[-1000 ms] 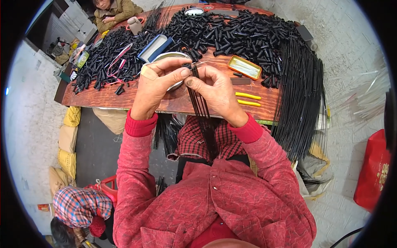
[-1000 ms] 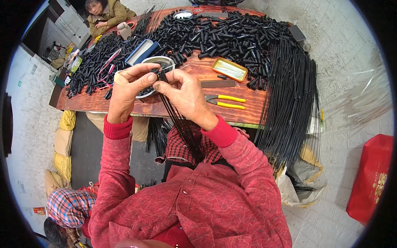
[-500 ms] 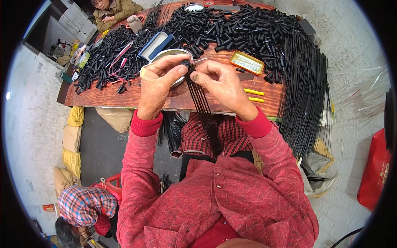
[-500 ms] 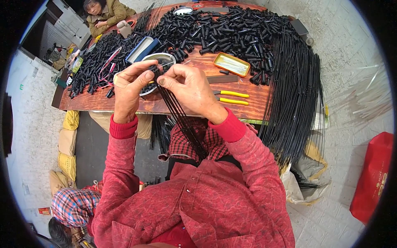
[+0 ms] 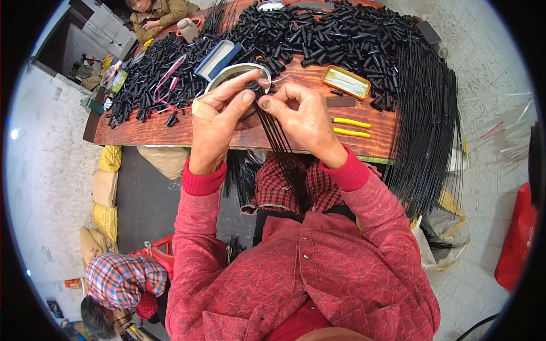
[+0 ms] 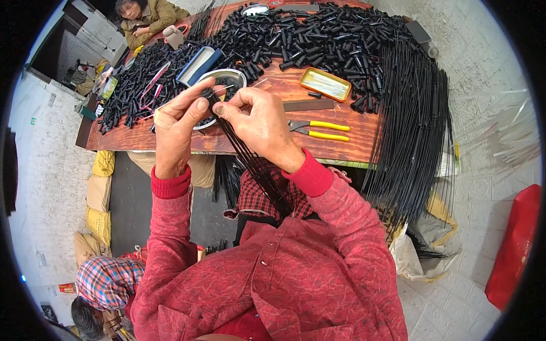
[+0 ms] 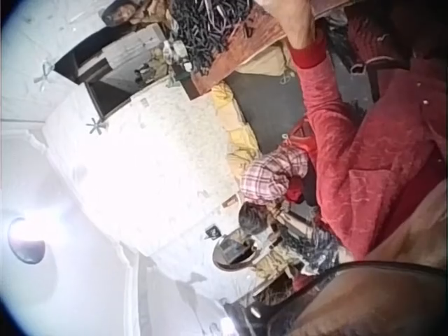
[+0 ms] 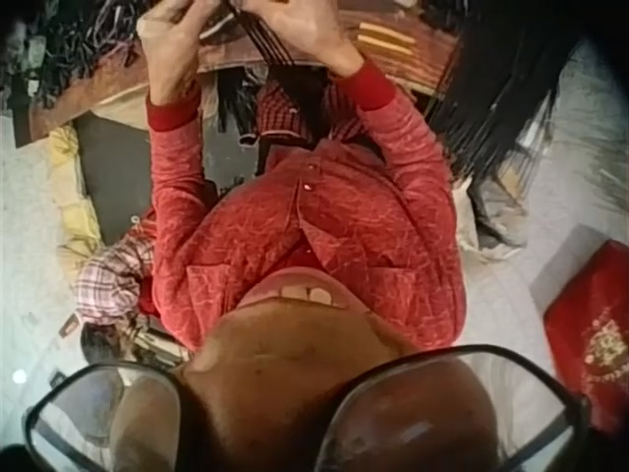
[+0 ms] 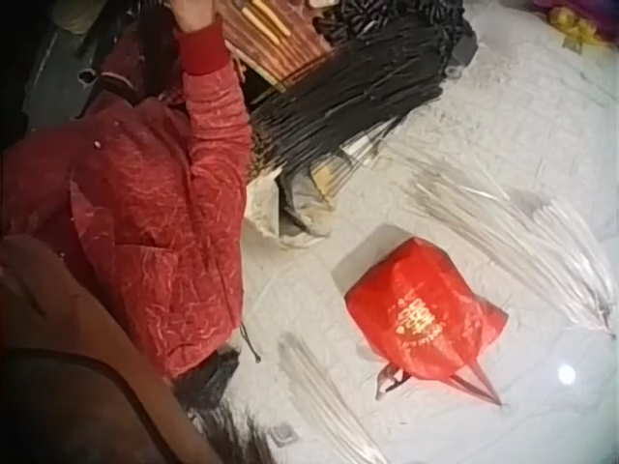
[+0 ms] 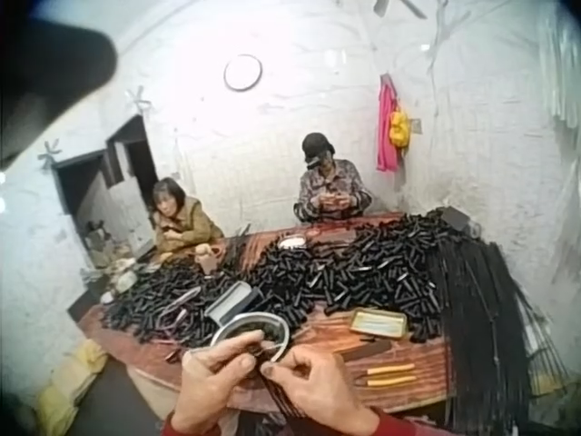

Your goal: Assembling bundles of wire items by attaching caps and trimming the ends with wire cutters at a workbench.

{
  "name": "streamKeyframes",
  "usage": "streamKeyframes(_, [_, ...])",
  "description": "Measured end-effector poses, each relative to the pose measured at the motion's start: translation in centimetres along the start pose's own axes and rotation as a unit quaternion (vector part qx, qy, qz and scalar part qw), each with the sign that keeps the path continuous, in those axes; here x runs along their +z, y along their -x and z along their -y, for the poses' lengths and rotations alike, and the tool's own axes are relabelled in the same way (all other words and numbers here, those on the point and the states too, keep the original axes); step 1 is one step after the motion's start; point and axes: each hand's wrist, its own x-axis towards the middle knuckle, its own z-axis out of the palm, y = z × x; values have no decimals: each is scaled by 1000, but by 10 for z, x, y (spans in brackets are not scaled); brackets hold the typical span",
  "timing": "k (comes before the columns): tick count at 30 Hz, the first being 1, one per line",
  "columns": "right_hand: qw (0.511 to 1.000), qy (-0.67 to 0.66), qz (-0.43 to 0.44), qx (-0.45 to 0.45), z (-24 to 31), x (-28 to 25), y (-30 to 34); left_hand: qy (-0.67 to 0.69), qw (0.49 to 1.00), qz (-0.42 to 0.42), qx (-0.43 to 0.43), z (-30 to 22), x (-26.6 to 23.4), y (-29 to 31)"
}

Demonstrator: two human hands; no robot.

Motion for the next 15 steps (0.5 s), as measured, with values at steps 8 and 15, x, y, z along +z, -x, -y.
streamKeyframes(8, [984, -81, 115, 107, -4, -7, -11, 14, 999, 19, -30, -9, -7, 6])
streamKeyframes(15, [987, -80, 94, 98, 0, -3, -4, 72, 994, 78, -2, -8, -7, 1])
